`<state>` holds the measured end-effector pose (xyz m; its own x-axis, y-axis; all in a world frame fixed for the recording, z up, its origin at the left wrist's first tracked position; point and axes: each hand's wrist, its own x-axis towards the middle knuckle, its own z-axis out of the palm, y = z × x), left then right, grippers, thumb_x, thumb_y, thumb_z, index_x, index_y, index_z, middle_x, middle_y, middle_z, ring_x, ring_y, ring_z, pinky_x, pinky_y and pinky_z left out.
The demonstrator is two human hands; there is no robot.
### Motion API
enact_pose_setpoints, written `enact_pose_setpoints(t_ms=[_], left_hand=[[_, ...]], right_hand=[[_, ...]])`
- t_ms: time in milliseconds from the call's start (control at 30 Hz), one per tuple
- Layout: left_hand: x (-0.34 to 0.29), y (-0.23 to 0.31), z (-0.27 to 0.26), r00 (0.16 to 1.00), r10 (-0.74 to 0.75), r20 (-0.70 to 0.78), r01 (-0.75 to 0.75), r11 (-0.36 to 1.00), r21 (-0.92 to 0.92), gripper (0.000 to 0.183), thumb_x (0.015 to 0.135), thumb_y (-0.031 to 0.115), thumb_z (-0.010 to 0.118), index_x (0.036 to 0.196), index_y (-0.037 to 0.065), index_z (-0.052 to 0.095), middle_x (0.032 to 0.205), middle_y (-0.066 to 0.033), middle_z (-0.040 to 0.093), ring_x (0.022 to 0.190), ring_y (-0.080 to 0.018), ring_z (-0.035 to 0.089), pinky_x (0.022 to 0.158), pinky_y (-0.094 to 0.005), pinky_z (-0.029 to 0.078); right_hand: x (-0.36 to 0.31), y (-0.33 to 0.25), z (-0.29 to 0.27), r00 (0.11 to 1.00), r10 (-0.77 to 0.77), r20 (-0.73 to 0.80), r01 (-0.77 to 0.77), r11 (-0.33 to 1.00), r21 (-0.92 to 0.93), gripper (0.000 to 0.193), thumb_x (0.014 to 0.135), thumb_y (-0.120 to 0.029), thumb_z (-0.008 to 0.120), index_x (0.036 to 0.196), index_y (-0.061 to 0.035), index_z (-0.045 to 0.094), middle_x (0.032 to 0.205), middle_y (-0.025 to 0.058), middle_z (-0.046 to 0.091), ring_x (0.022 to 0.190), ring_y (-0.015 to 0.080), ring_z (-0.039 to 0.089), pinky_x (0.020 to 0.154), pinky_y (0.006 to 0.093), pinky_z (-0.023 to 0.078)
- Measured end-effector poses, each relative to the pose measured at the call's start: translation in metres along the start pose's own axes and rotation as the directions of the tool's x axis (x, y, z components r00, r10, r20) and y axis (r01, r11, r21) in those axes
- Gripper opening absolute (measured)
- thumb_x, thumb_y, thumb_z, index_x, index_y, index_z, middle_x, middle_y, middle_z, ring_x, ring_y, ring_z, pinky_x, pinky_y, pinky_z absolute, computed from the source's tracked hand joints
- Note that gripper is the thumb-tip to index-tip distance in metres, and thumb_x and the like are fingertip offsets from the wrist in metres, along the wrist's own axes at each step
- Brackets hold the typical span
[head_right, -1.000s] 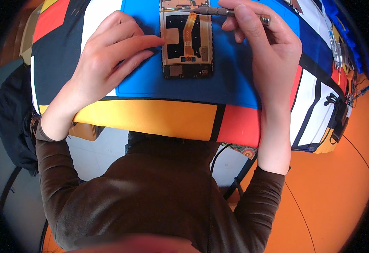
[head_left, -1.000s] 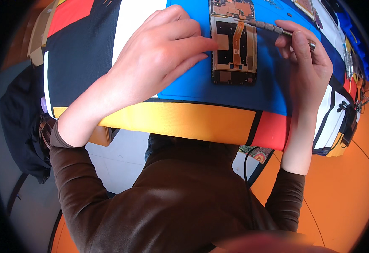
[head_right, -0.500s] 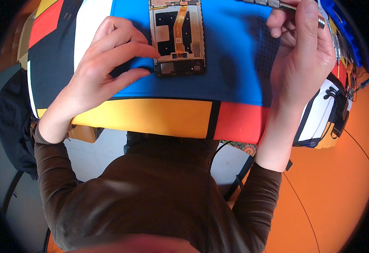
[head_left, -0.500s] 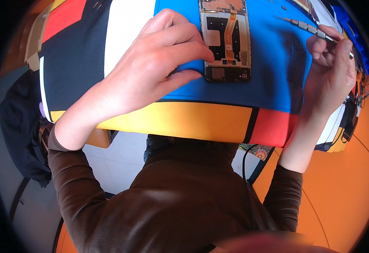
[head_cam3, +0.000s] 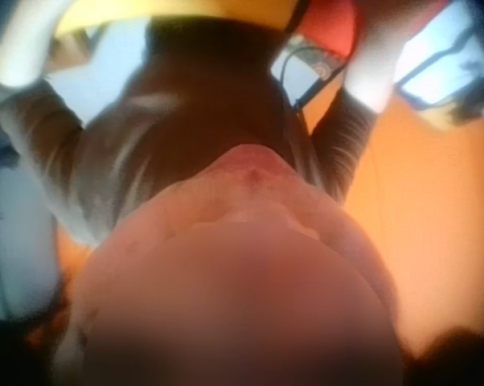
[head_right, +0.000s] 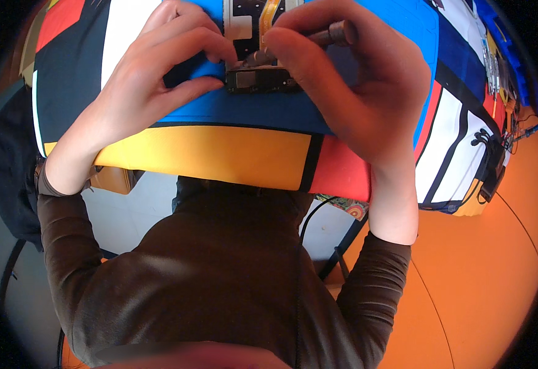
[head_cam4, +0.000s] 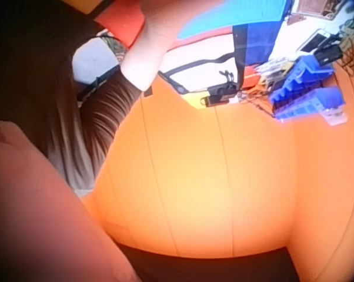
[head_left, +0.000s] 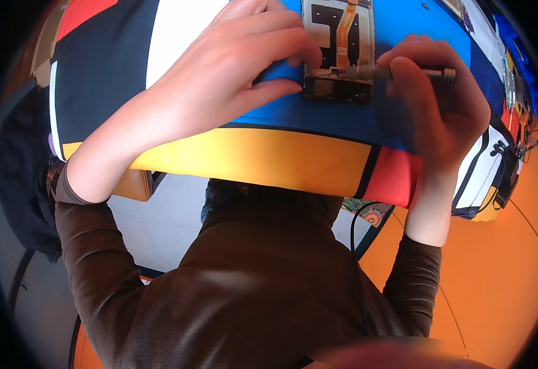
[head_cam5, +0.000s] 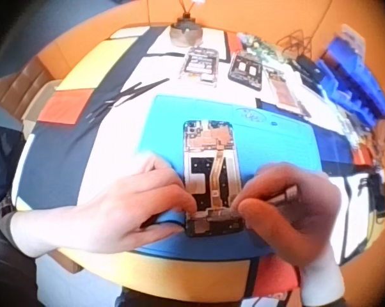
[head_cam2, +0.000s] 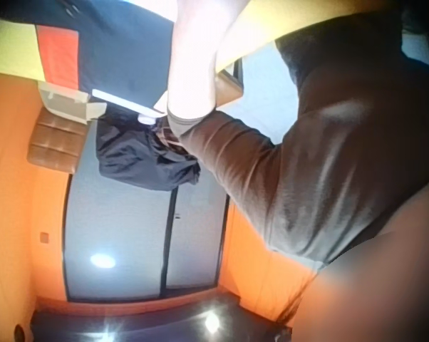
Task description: The person uses a screwdriver to remove screws from a smartphone placed on a blue mat. They then lift the battery and continue unscrewing internal components, progressively exposing the phone's interior.
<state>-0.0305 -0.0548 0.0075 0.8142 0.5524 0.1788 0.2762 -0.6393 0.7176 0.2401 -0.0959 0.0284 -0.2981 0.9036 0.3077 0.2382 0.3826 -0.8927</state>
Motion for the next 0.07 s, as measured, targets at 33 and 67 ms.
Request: enact_pose_setpoints(t_ms=[33, 67], left_hand=[[0.0003, -0.0018, 0.0006, 1.0, -0.005, -0.005, 0.005, 0.999, -0.038, 0.034, 0.086, 0.009, 0.077, 0.117, 0.007, 0.065, 0.108, -0.0122, 0.058, 0.103, -0.0324, 0.052, 0.092, -0.0385, 0.046], [-0.002, -0.0018, 0.0008, 1.0, -0.011, -0.007, 0.01, 0.999, -0.039, 0.034, 0.086, 0.009, 0.077, 0.117, 0.007, 0.065, 0.108, -0.0122, 0.058, 0.103, -0.0324, 0.052, 0.092, -0.0385, 0.046]], right_hand=[[-0.0004, 0.0008, 0.0013, 1.0, -0.006, 0.012, 0.006, 1.0, 0.023, 0.01, 0.1, -0.004, 0.066, 0.106, 0.0024, 0.071, 0.098, 0.0107, 0.072, 0.078, 0.0111, 0.062, 0.072, 0.0231, 0.049], [-0.0009, 0.0016, 0.0022, 1.0, -0.012, 0.024, 0.011, 0.999, 0.045, 0.01, 0.1, -0.004, 0.065, 0.106, 0.0024, 0.071, 0.099, 0.0114, 0.072, 0.079, 0.013, 0.062, 0.073, 0.0238, 0.049]])
